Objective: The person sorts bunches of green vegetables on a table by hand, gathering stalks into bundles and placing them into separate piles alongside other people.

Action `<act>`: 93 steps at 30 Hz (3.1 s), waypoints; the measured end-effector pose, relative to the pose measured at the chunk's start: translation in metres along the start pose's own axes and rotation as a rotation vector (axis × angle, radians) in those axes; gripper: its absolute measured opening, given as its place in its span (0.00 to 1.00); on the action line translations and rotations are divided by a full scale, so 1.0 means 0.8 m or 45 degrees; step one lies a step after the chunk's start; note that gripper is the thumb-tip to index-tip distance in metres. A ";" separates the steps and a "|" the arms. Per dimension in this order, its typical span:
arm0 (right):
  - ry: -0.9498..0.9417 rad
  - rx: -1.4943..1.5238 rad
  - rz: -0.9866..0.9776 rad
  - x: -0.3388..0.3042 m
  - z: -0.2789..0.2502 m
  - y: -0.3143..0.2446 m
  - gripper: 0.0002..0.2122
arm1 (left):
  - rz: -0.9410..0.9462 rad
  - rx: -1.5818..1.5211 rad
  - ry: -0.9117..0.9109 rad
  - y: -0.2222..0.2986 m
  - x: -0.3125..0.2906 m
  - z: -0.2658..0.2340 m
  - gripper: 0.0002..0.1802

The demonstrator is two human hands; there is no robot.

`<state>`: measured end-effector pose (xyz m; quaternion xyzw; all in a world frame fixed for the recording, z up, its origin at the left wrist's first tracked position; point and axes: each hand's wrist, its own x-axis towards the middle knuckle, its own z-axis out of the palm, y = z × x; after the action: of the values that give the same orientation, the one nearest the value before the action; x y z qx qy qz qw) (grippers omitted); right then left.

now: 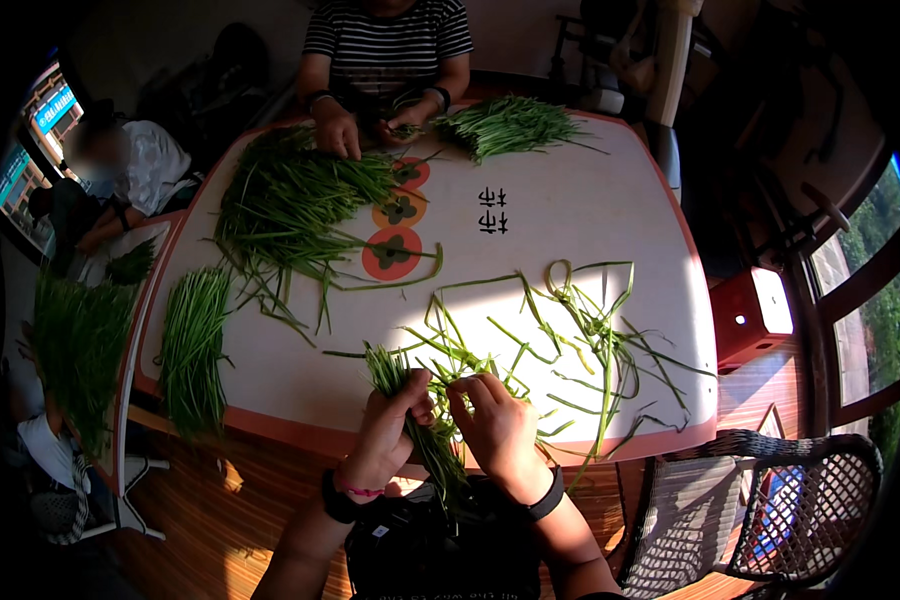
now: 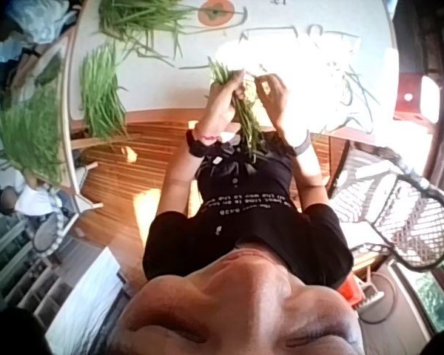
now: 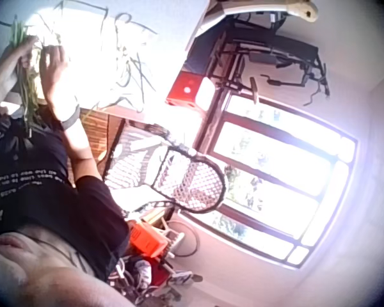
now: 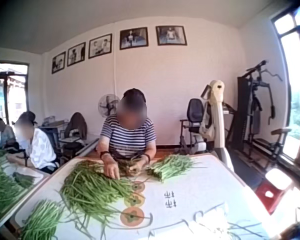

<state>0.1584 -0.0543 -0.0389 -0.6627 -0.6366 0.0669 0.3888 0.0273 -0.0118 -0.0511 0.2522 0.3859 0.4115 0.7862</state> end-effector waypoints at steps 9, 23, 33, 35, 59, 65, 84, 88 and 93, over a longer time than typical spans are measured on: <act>-0.101 -0.030 -0.079 -0.003 -0.002 0.002 0.03 | 0.005 -0.102 -0.078 0.020 -0.004 -0.001 0.13; -0.009 0.104 0.210 0.001 -0.038 0.043 0.02 | 0.553 -0.251 0.075 0.111 -0.030 -0.040 0.10; -0.094 1.026 0.098 0.012 -0.045 -0.041 0.09 | 0.156 0.377 -0.273 0.041 -0.040 0.010 0.07; -0.089 0.987 0.106 0.013 -0.045 -0.043 0.09 | 0.133 0.366 -0.207 0.043 -0.044 0.018 0.05; -0.253 0.116 0.272 -0.016 -0.055 0.064 0.05 | 0.028 -0.123 -0.219 0.060 -0.018 -0.010 0.09; -0.553 -0.229 0.040 -0.018 -0.034 0.055 0.06 | 0.040 -0.109 -0.210 0.063 -0.023 -0.012 0.09; -0.182 0.260 -0.179 -0.002 -0.063 0.001 0.06 | 0.266 1.268 -0.492 0.035 -0.031 0.015 0.10; -0.013 0.233 0.151 0.007 -0.070 0.024 0.08 | 0.230 1.101 -0.381 0.033 -0.030 0.000 0.11; 0.199 -0.643 0.422 -0.001 -0.105 0.111 0.08 | 0.240 0.678 -0.304 0.053 -0.032 -0.004 0.17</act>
<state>0.2777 -0.0811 -0.0351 -0.8363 -0.4844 -0.0821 0.2434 -0.0041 -0.0103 -0.0122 0.5307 0.3600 0.3344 0.6906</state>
